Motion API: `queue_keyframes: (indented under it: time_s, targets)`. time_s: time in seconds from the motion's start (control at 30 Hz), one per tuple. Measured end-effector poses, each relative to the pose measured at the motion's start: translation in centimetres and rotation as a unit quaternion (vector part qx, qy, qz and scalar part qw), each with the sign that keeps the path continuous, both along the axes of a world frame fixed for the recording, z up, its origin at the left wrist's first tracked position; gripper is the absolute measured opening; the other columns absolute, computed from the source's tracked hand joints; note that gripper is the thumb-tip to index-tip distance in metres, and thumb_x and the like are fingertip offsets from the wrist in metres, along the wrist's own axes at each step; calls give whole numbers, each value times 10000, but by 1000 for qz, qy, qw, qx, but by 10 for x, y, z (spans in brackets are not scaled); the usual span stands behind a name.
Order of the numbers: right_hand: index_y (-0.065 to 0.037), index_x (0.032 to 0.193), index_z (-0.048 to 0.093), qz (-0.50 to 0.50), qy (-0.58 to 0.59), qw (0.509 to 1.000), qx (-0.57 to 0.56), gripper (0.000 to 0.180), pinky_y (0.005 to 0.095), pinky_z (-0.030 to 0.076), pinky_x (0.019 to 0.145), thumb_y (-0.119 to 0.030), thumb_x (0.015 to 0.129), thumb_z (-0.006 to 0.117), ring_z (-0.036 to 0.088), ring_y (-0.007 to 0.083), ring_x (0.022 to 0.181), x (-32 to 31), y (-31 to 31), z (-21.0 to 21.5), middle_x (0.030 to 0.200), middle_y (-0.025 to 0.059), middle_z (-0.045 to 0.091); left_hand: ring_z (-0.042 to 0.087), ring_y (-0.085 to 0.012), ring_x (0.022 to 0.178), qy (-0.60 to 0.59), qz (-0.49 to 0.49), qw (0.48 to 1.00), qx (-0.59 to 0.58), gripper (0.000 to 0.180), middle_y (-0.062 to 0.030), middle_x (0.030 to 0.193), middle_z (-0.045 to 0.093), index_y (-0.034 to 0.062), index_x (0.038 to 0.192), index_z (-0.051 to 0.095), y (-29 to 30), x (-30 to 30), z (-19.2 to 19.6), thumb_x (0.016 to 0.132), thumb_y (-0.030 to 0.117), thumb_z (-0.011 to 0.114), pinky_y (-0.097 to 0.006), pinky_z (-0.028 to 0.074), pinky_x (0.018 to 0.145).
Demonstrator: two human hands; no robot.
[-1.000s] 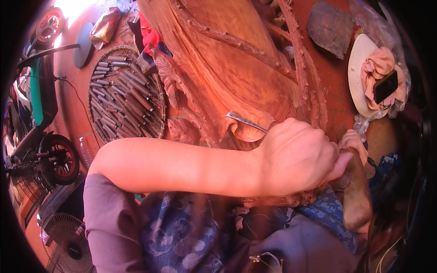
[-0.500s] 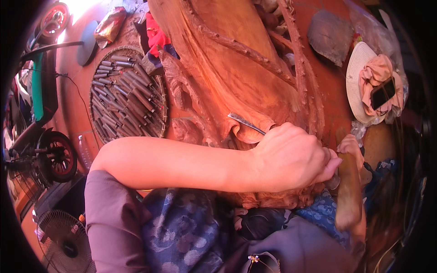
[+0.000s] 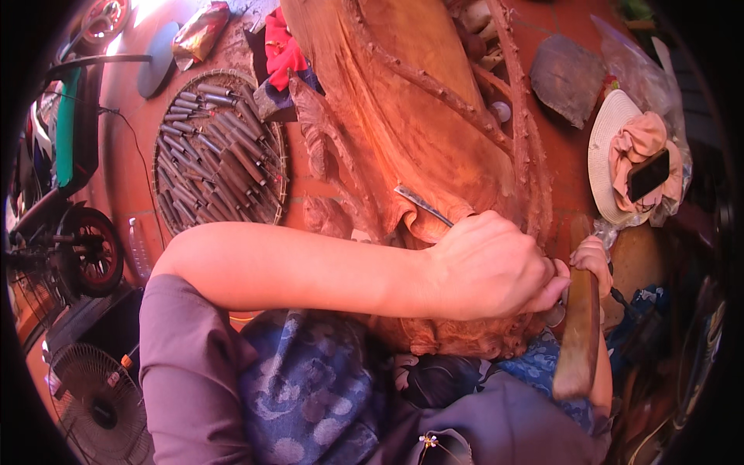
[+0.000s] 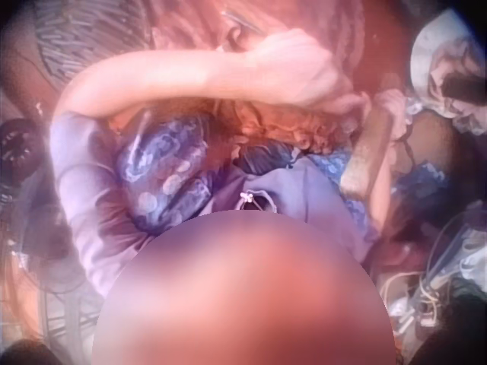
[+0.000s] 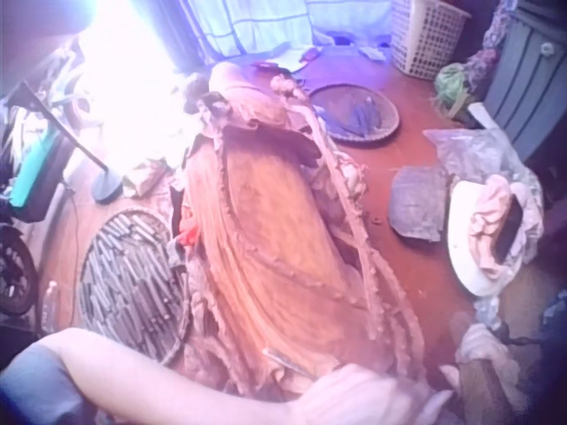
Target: The person carves a large wooden sculpture using a chisel and mallet. They repeatedly strike the chisel into the wood to shape and refine the surface, occasionally switching chisels from a nearby basket.
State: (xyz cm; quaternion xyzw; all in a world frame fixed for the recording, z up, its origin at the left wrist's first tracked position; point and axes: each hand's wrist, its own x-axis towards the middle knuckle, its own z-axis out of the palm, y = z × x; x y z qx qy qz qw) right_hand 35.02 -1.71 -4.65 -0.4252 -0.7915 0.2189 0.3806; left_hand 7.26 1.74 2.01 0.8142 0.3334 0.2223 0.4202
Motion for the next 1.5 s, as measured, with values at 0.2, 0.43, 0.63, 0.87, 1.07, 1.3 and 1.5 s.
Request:
queue_keyframes:
  time_s: [0.2, 0.43, 0.63, 0.87, 1.07, 1.3, 1.5]
  targets:
    - [-50, 842, 507, 1, -8, 1000, -29, 390, 423, 508, 769, 87, 658, 823, 561, 261, 680, 8, -3, -2, 731, 94, 563, 631, -339, 522, -2, -17, 1000, -16, 467, -106, 632, 654, 56, 701, 671, 3, -1, 1, 995, 398, 549, -446, 514, 480]
    - [-53, 786, 503, -30, -90, 992, -80, 388, 377, 490, 716, 69, 618, 831, 555, 250, 671, 4, -6, 2, 726, 86, 554, 617, -301, 493, 6, -58, 983, 175, 475, -105, 584, 611, 48, 657, 630, 6, -8, 8, 987, 383, 560, -406, 505, 458]
    - [-56, 837, 516, 19, -2, 998, -60, 364, 365, 475, 699, -16, 726, 860, 553, 218, 676, 0, 2, 9, 727, 69, 561, 613, -300, 482, -19, -80, 997, 2, 445, -94, 578, 608, 41, 694, 642, -13, 2, 15, 984, 371, 569, -403, 512, 456]
    - [-58, 871, 520, 27, 72, 993, -91, 382, 364, 457, 701, -8, 721, 868, 544, 190, 691, 0, 3, 19, 773, 58, 565, 636, -303, 510, -43, 16, 999, -24, 413, -94, 619, 648, 47, 724, 676, -7, 14, 18, 983, 352, 576, -416, 511, 457]
    - [-61, 878, 521, 44, 101, 989, -94, 388, 364, 454, 700, 14, 706, 861, 543, 193, 684, -3, 4, 25, 762, 55, 562, 629, -289, 501, -26, 32, 998, -36, 383, -75, 619, 650, 64, 714, 689, -3, 9, 17, 980, 322, 593, -399, 504, 446]
    - [-61, 824, 529, 10, 44, 994, -97, 376, 356, 452, 684, 46, 658, 849, 539, 205, 667, -7, -2, 19, 719, 51, 548, 623, -291, 506, -41, 29, 998, -34, 382, -67, 616, 645, 74, 707, 693, -3, 7, 11, 987, 313, 592, -398, 497, 453]
    - [-59, 841, 519, 3, -1, 995, -99, 392, 359, 461, 687, 42, 664, 853, 537, 209, 666, 0, -3, 15, 720, 61, 553, 583, -407, 456, -73, 69, 993, -63, 511, -190, 500, 558, 42, 570, 661, -3, 11, 8, 949, 381, 608, -471, 506, 466]
